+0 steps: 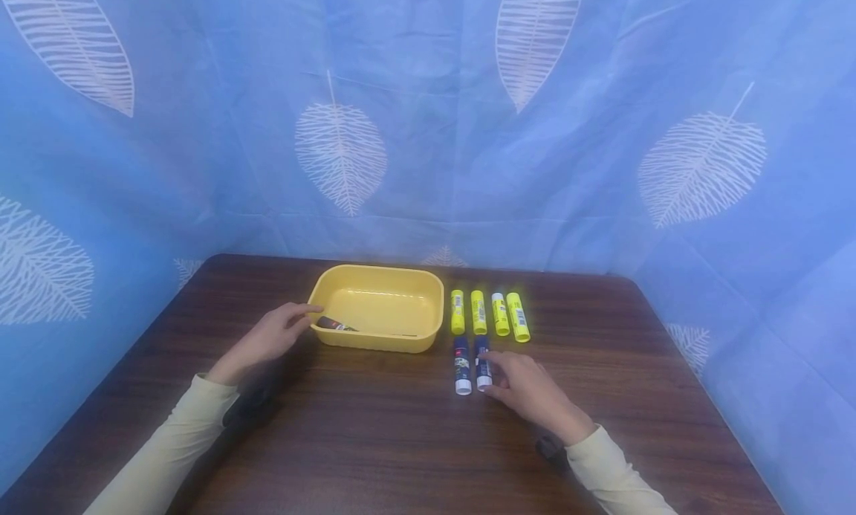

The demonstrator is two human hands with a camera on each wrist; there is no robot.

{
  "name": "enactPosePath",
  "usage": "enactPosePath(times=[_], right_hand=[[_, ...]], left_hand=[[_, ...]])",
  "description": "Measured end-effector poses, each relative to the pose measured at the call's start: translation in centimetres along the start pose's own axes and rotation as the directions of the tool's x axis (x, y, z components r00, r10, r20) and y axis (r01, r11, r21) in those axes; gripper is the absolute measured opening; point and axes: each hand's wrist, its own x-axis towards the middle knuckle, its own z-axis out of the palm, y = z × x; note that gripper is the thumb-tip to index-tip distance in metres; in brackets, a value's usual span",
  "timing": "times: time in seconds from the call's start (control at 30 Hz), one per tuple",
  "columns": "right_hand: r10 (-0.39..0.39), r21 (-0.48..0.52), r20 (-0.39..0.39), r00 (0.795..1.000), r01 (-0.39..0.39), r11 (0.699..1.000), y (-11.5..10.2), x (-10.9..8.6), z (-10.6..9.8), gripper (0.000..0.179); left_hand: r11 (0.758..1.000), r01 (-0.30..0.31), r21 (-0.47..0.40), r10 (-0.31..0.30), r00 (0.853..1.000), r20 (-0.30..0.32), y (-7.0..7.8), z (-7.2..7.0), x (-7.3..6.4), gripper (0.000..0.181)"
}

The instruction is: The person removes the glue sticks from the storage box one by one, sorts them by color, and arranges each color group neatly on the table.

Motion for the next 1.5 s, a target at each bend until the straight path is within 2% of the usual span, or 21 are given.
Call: enactPosePath(times=[0.8,1.07,1.5], right_hand=[[0.041,-0.001,0.007,0.999,-0.041,0.999,-0.4,-0.2,-0.5,0.054],[0.044,-0.013,-0.017,0.999,-0.044,0.999,-0.5,0.1,-1.2,0.053],[0.058,-0.009,-0.005,0.998,-0.058,0.998,-0.5,0.3,-1.1,0.051]], left_hand=[[1.0,0.011,0.003,-0.011,1.0,0.005,0.1,-0.1,-0.1,0.034],[1.0,-0.001,0.001,0.001,1.0,0.006,0.1,-0.1,-0.1,0.033],[1.0,0.013,0.003,-0.013,1.0,0.009,0.3,-0.2,-0.1,0.033]])
